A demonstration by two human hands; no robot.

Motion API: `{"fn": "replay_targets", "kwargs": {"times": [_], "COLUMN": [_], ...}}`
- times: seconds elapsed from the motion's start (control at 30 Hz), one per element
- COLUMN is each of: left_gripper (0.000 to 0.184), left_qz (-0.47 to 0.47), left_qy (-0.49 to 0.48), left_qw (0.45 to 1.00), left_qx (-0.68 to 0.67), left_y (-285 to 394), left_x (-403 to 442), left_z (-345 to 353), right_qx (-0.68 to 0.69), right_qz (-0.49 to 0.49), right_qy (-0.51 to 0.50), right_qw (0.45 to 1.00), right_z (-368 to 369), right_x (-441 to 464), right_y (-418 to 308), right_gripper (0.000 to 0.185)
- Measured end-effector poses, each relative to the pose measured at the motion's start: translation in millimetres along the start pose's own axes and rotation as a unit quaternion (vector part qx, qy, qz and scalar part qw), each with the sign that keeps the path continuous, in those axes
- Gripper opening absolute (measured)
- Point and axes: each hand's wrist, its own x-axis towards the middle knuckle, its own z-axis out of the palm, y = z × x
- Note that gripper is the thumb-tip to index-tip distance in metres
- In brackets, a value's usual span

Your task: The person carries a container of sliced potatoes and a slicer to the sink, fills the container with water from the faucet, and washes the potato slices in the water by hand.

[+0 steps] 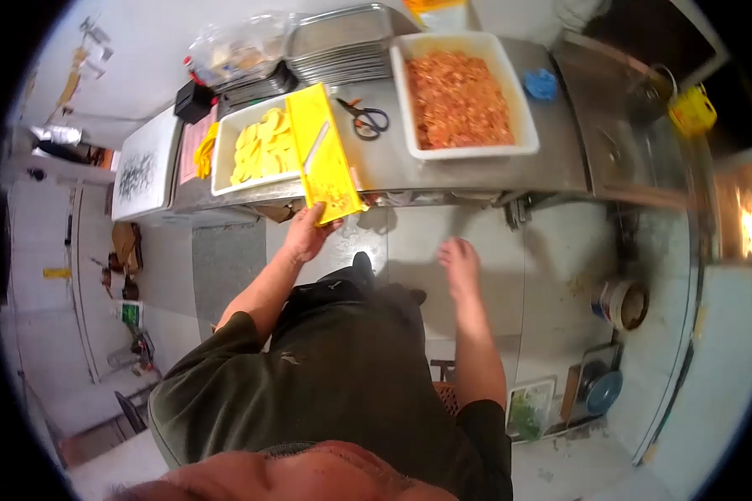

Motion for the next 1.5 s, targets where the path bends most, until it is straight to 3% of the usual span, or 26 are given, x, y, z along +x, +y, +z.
{"fn": "replay_targets", "kwargs": {"times": [0.03,0.2,0.23,0.3,0.4,0.47,0.5,0.53,0.57,0.63,0.67,0.73,0.8,0.87,0.9,0.93,0.97,1.03,1.13,1.33,1.5], "left_gripper": [0.031,0.034,0.035,0.035,0.035,0.027,0.026,0.023,0.022,0.030,0.039,0.046,0.053,0.051,0.049,0.047,0.042,0.036,0.034,0.031,0.026], "left_qz": [0.004,0.015,0.019,0.033,-0.075,-0.050,-0.033,0.103,0.120,0.210,0.283,0.306,0.100,0.048,0.017,0.052,0.048,0.021,0.042,0.071,0.095], "left_qy": [-0.010,-0.065,-0.069,-0.072,-0.051,-0.058,-0.068,0.058,0.145,0.297,0.363,0.436,0.289,0.263,0.252,0.219,0.208,0.172,0.170,0.138,0.084], "left_qw": [1.000,0.988,0.986,0.982,0.995,0.973,0.937,0.896,0.899,0.850,0.787,0.668,0.796,0.805,0.826,0.872,0.867,0.909,0.920,0.927,0.942], "left_qx": [-0.015,-0.138,-0.151,-0.169,-0.031,0.217,0.341,0.427,0.396,0.381,0.412,0.520,0.523,0.529,0.504,0.435,0.450,0.378,0.351,0.342,0.311], "left_y": [-3,0,2,9,38,77,99,107,129,186,197,208,211,220,223,225,224,225,229,266,287], "left_x": [-1,-7,-3,10,28,35,39,46,50,64,83,120,156,165,171,173,177,177,160,96,43], "left_z": [-2,30,28,18,-17,-56,-80,-112,-144,-204,-248,-315,-384,-376,-377,-373,-377,-378,-364,-311,-201], "right_qx": [-0.014,-0.048,0.050,0.064,0.093,0.103,0.110,0.099,0.090,0.066,0.058,0.039,-0.003,-0.001,-0.023,-0.006,0.007,0.044,0.093,0.063,0.055], "right_qz": [-0.007,-0.025,-0.034,-0.042,-0.018,-0.002,0.022,0.035,0.049,0.087,0.080,0.061,0.070,0.068,0.097,0.087,0.045,0.033,0.017,0.004,-0.040], "right_qy": [-0.055,-0.141,-0.201,-0.188,-0.200,-0.233,-0.239,-0.246,-0.253,-0.222,-0.194,-0.145,-0.081,-0.041,-0.005,-0.029,-0.031,-0.038,-0.066,-0.070,-0.092], "right_qw": [0.998,0.989,0.978,0.979,0.975,0.967,0.965,0.964,0.962,0.969,0.976,0.987,0.994,0.997,0.995,0.996,0.998,0.998,0.993,0.996,0.993], "right_z": [39,191,213,248,287,306,311,314,316,326,325,320,332,328,350,350,351,347,346,334,257], "right_x": [-2,-4,2,10,32,53,71,83,93,101,110,136,144,158,133,141,144,159,147,72,22], "right_y": [-8,-42,-40,-46,-52,-63,-58,-58,-58,-68,-64,-53,-47,-27,-52,-42,-35,-14,-18,-91,-117], "right_gripper": [0.034,0.031,0.031,0.032,0.034,0.034,0.033,0.033,0.034,0.034,0.034,0.034,0.031,0.029,0.030,0.031,0.031,0.030,0.029,0.025,0.026]}}
